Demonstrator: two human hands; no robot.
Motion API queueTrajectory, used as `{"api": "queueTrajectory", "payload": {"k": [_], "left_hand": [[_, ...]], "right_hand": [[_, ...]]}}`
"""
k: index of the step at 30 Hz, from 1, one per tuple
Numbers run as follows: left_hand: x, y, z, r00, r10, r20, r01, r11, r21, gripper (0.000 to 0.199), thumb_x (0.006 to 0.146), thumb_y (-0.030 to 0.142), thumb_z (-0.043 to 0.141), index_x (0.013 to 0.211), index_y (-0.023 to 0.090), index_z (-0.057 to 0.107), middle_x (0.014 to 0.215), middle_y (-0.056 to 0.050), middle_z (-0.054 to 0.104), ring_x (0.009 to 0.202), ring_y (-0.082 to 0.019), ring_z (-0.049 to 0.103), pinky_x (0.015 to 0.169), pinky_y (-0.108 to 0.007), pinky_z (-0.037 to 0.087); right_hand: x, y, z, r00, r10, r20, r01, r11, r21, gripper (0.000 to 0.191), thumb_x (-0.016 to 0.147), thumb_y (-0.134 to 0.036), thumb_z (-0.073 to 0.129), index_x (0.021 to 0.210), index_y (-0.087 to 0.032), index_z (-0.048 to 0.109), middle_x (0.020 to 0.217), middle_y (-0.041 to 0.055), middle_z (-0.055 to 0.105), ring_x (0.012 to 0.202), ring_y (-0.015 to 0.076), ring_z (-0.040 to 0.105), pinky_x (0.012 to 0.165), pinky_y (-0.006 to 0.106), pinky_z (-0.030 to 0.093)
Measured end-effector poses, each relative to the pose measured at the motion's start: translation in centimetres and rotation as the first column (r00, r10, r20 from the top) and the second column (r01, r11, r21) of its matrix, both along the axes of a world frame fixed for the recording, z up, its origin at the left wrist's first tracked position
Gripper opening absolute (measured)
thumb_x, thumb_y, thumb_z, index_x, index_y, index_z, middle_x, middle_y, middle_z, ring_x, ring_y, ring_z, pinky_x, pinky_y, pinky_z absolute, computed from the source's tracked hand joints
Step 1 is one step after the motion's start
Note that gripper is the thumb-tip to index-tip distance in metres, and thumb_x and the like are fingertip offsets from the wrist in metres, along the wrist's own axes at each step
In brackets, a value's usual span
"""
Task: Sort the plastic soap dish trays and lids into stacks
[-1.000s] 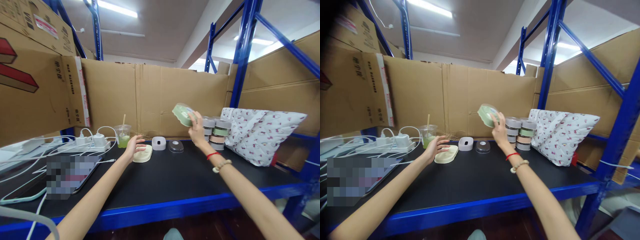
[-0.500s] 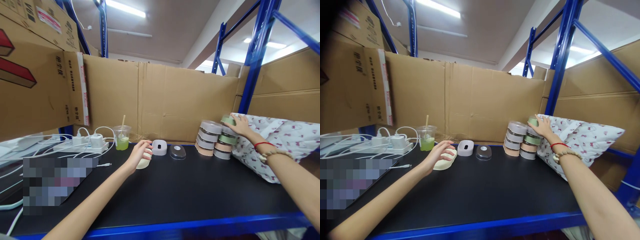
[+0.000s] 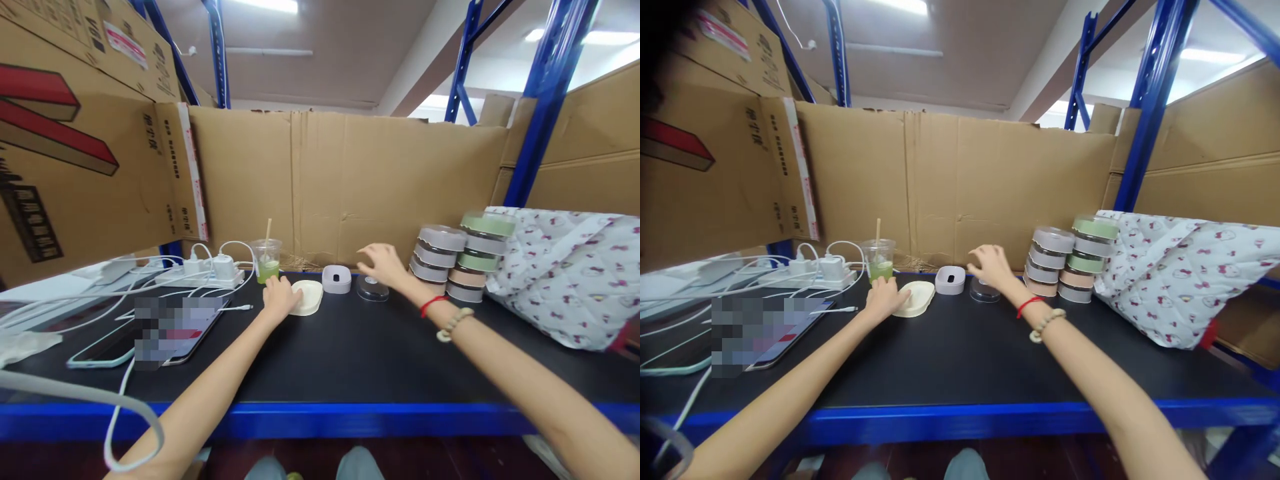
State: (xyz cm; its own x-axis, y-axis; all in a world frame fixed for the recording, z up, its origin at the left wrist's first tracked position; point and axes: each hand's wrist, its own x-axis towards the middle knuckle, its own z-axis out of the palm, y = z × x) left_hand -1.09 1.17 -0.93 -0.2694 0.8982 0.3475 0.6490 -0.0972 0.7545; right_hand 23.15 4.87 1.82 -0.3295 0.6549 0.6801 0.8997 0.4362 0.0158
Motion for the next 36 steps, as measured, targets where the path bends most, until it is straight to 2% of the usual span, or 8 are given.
{"api": "queueTrajectory", "payload": {"k": [4, 8, 13, 16, 19, 27, 32, 36], "left_hand": [[-1.2, 0.5, -0.4, 0.972, 0.004, 0.236, 0.033, 0.988, -0.153, 0.032, 0.048, 0.001, 0.059, 0.044, 0.018, 0.032, 0.096, -0.019, 0.058, 0.123, -0.045, 0.038, 0.102, -0.054, 0.024], [-1.7, 0.6, -0.3, 0.929, -0.016, 0.370, 0.063, 0.991, -0.114, 0.028, 0.047, -0.003, 0.054, 0.042, 0.018, 0.037, 0.087, -0.014, 0.059, 0.123, -0.041, 0.041, 0.103, -0.050, 0.027], [-1.9, 1.0, -0.2, 0.838, 0.012, 0.546, 0.054, 0.993, -0.105, 0.029, 0.051, -0.005, 0.055, 0.052, 0.019, 0.040, 0.073, -0.008, 0.056, 0.114, -0.032, 0.050, 0.087, -0.035, 0.043], [-1.9, 1.7, -0.4, 0.753, 0.015, 0.658, 0.121, 0.980, -0.161, 0.026, 0.056, -0.006, 0.050, 0.056, 0.018, 0.042, 0.057, -0.003, 0.049, 0.084, -0.025, 0.062, 0.065, -0.027, 0.048], [-1.5, 2.3, -0.7, 0.644, 0.002, 0.765, 0.221, 0.957, -0.189, 0.022, 0.060, -0.006, 0.046, 0.064, 0.015, 0.048, 0.050, -0.001, 0.047, 0.056, -0.017, 0.057, 0.052, -0.023, 0.045], [-0.4, 2.1, -0.8, 0.398, -0.090, 0.913, 0.448, 0.888, -0.108, 0.022, 0.084, 0.026, 0.043, 0.084, 0.012, 0.060, 0.057, -0.004, 0.059, 0.050, -0.016, 0.058, 0.050, -0.025, 0.048], [0.0, 1.8, -1.1, 0.394, -0.126, 0.910, 0.391, 0.919, -0.042, 0.012, 0.079, 0.022, 0.055, 0.078, 0.010, 0.058, 0.056, -0.003, 0.059, 0.049, -0.013, 0.055, 0.053, -0.022, 0.046], [0.4, 1.5, -0.9, 0.403, -0.230, 0.886, 0.353, 0.932, 0.082, 0.017, 0.069, 0.006, 0.055, 0.084, 0.012, 0.058, 0.063, -0.001, 0.062, 0.055, -0.011, 0.057, 0.058, -0.020, 0.047]], "right_hand": [[-6.2, 1.1, -4.8, 0.991, -0.060, -0.120, 0.020, 0.951, -0.308, 0.047, 0.071, -0.030, 0.066, 0.115, -0.014, 0.058, 0.125, 0.0182, 0.054, 0.126, 0.0329, 0.040, 0.103, 0.054, 0.028], [-7.9, 1.4, -6.8, 0.991, -0.049, -0.128, 0.006, 0.949, -0.315, 0.039, 0.079, -0.027, 0.058, 0.116, -0.014, 0.057, 0.120, 0.0187, 0.057, 0.118, 0.0327, 0.049, 0.091, 0.054, 0.041], [-7.0, 1.1, -6.7, 0.989, -0.004, -0.150, -0.035, 0.966, -0.258, 0.030, 0.077, -0.025, 0.061, 0.107, -0.020, 0.063, 0.107, 0.0130, 0.063, 0.107, 0.0279, 0.056, 0.086, 0.043, 0.048], [-6.7, 0.4, -6.4, 0.974, -0.025, -0.225, -0.020, 0.981, -0.193, 0.038, 0.080, -0.029, 0.057, 0.117, -0.019, 0.059, 0.107, 0.0137, 0.061, 0.109, 0.0292, 0.053, 0.085, 0.045, 0.048], [-7.2, -0.9, -5.7, 0.943, 0.023, -0.332, -0.074, 0.987, -0.141, 0.041, 0.086, -0.031, 0.048, 0.125, -0.021, 0.053, 0.114, 0.0107, 0.059, 0.113, 0.0244, 0.050, 0.089, 0.042, 0.046], [-10.7, -3.4, -5.0, 0.912, 0.307, -0.270, -0.385, 0.869, -0.310, 0.039, 0.085, -0.024, 0.050, 0.124, -0.023, 0.056, 0.123, 0.0066, 0.057, 0.119, 0.0190, 0.047, 0.100, 0.037, 0.038], [-11.0, -3.2, -5.4, 0.855, 0.397, -0.333, -0.480, 0.849, -0.220, 0.027, 0.083, -0.028, 0.053, 0.106, -0.024, 0.066, 0.117, 0.0061, 0.059, 0.112, 0.0188, 0.052, 0.098, 0.036, 0.040], [-10.9, -3.0, -5.2, 0.727, 0.285, -0.625, -0.404, 0.913, -0.054, 0.031, 0.074, -0.033, 0.063, 0.102, -0.022, 0.066, 0.121, 0.0080, 0.054, 0.115, 0.0213, 0.051, 0.098, 0.037, 0.040]]}}
